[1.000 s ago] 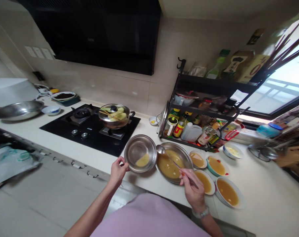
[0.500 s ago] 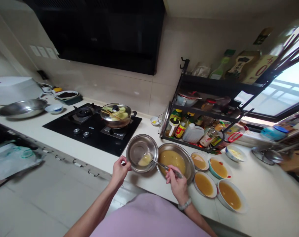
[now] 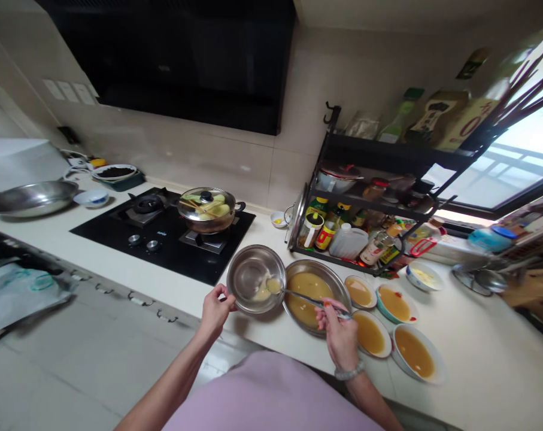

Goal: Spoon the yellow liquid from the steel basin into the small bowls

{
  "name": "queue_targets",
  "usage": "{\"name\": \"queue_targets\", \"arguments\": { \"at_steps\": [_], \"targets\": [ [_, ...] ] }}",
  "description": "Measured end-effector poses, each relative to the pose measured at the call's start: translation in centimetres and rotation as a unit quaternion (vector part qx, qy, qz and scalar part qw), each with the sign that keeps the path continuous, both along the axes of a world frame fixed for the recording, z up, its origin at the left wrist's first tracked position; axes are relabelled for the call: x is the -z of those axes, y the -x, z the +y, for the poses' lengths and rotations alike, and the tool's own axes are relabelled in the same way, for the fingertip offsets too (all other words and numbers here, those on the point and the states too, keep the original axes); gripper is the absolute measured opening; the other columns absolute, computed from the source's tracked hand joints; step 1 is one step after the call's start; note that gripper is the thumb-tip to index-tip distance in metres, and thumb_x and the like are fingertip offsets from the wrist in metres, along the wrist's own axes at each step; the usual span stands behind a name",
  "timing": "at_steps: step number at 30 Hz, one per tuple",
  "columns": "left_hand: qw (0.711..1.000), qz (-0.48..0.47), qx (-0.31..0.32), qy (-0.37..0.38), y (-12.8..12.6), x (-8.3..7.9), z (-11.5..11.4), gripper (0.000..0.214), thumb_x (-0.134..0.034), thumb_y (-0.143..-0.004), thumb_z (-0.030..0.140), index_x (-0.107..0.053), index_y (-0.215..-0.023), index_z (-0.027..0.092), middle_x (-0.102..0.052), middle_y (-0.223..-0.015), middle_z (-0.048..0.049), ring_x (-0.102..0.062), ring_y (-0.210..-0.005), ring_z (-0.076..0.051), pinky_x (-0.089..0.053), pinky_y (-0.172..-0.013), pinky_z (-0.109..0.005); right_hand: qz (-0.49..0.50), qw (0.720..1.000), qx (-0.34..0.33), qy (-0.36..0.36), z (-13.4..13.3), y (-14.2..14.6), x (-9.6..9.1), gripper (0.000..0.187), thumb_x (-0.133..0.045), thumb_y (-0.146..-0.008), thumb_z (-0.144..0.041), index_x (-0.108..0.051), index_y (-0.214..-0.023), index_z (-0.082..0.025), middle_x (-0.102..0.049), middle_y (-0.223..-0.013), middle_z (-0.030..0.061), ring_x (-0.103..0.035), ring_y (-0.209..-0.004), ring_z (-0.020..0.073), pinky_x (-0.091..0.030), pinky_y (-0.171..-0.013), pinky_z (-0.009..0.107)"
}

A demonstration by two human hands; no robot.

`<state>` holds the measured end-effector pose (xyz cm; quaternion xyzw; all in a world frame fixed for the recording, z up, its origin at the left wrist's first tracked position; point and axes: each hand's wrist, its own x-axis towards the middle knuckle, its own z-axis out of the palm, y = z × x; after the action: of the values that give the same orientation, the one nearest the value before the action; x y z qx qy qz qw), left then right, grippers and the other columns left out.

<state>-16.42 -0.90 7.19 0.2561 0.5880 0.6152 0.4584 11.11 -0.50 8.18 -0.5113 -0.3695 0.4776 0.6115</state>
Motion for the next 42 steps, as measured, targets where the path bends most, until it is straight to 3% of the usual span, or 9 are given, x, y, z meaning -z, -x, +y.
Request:
{"name": "queue_targets", "arguments": {
  "at_steps": [8, 13, 15, 18, 22, 28, 35, 39, 42],
  "targets": [
    [1.0, 0.013, -0.016, 0.003, 0.3, 0.0, 0.0, 0.029, -0.068, -0.053, 0.02, -0.039, -0.057, 0.019, -0.048, -0.055, 0.0088, -0.051, -0.047, -0.008, -0.052, -0.049, -0.026, -0.026, 0.997, 0.079, 0.0, 0.7, -4.3, -0.2, 0.048, -0.077, -0.065, -0.049, -0.062, -0.093, -0.013, -0.068, -0.065, 0.0055, -0.059, -0.049, 0.015, -0.045, -0.042, 0.023],
    [1.0, 0.009, -0.014, 0.004, 0.3, 0.0, 0.2, 0.029, -0.068, -0.053, 0.02, -0.039, -0.057, 0.019, -0.048, -0.055, 0.0091, -0.051, -0.047, -0.008, -0.053, -0.05, -0.026, -0.147, 0.985, 0.082, -0.039, 0.4, -6.8, 0.4, 0.042, -0.07, -0.074, -0.05, -0.065, -0.095, -0.013, -0.066, -0.06, 0.0038, -0.058, -0.047, 0.0149, -0.05, -0.046, 0.026],
    [1.0, 0.007, -0.013, 0.002, 0.3, 0.1, 0.3, 0.029, -0.068, -0.053, 0.02, -0.039, -0.057, 0.019, -0.048, -0.054, 0.0091, -0.051, -0.047, -0.008, -0.052, -0.05, -0.026, -0.231, 0.968, 0.05, -0.084, 0.0, -7.2, 0.8, 0.034, -0.064, -0.08, -0.045, -0.067, -0.096, -0.014, -0.066, -0.064, 0.0045, -0.057, -0.046, 0.0141, -0.051, -0.046, 0.027],
    [1.0, 0.001, -0.008, -0.002, 0.3, 0.3, 0.3, 0.029, -0.068, -0.054, 0.021, -0.039, -0.058, 0.019, -0.047, -0.054, 0.0092, -0.052, -0.048, -0.008, -0.052, -0.051, -0.026, -0.352, 0.917, -0.02, -0.188, -0.6, -7.4, 1.0, 0.022, -0.058, -0.085, -0.031, -0.071, -0.097, -0.018, -0.068, -0.08, 0.0084, -0.062, -0.058, 0.0161, -0.053, -0.05, 0.027],
    [1.0, 0.014, 0.002, -0.006, 0.2, 0.4, 0.4, 0.029, -0.068, -0.056, 0.021, -0.039, -0.058, 0.019, -0.046, -0.053, 0.0093, -0.052, -0.048, -0.008, -0.052, -0.051, -0.025, -0.4, 0.866, -0.046, -0.298, -1.1, -6.5, 0.4, 0.026, -0.054, -0.086, -0.014, -0.07, -0.105, -0.022, -0.067, -0.092, 0.0092, -0.064, -0.077, 0.0184, -0.055, -0.057, 0.026],
    [0.999, 0.037, 0.011, -0.017, -0.1, -0.1, 0.4, 0.027, -0.068, -0.057, 0.022, -0.041, -0.058, 0.02, -0.045, -0.053, 0.0092, -0.051, -0.049, -0.008, -0.052, -0.051, -0.025, -0.306, 0.9, -0.092, -0.296, -1.5, -3.0, -0.9, 0.034, -0.047, -0.089, -0.008, -0.063, -0.116, -0.024, -0.063, -0.09, 0.0065, -0.059, -0.06, 0.0124, -0.052, -0.051, 0.024],
    [0.999, 0.037, 0.023, -0.019, -0.6, -0.5, 0.5, 0.029, -0.068, -0.058, 0.024, -0.039, -0.059, 0.02, -0.043, -0.051, 0.0094, -0.049, -0.047, -0.008, -0.05, -0.049, -0.024, -0.294, 0.889, -0.171, -0.306, -0.9, 0.5, -0.3, 0.029, -0.048, -0.09, -0.012, -0.067, -0.109, -0.023, -0.065, -0.091, 0.0088, -0.063, -0.071, 0.0158, -0.054, -0.05, 0.022],
    [0.999, 0.032, 0.02, -0.019, -0.6, -0.3, 0.4, 0.029, -0.068, -0.057, 0.023, -0.039, -0.059, 0.02, -0.043, -0.053, 0.0095, -0.048, -0.047, -0.007, -0.05, -0.05, -0.024, -0.238, 0.941, -0.14, -0.197, -0.7, 1.1, 0.7, 0.02, -0.054, -0.089, -0.027, -0.067, -0.102, -0.018, -0.064, -0.071, 0.0041, -0.058, -0.051, 0.0125, -0.053, -0.049, 0.025],
    [0.999, 0.031, 0.019, -0.013, -0.5, 0.0, 0.3, 0.03, -0.068, -0.058, 0.024, -0.039, -0.06, 0.02, -0.043, -0.052, 0.0096, -0.049, -0.047, -0.007, -0.052, -0.051, -0.025, -0.136, 0.984, -0.084, -0.078, -0.5, 1.2, 1.1, 0.029, -0.058, -0.086, -0.041, -0.063, -0.098, -0.015, -0.062, -0.059, 0.0008, -0.056, -0.044, 0.0127, -0.052, -0.045, 0.025]
  ]
}}
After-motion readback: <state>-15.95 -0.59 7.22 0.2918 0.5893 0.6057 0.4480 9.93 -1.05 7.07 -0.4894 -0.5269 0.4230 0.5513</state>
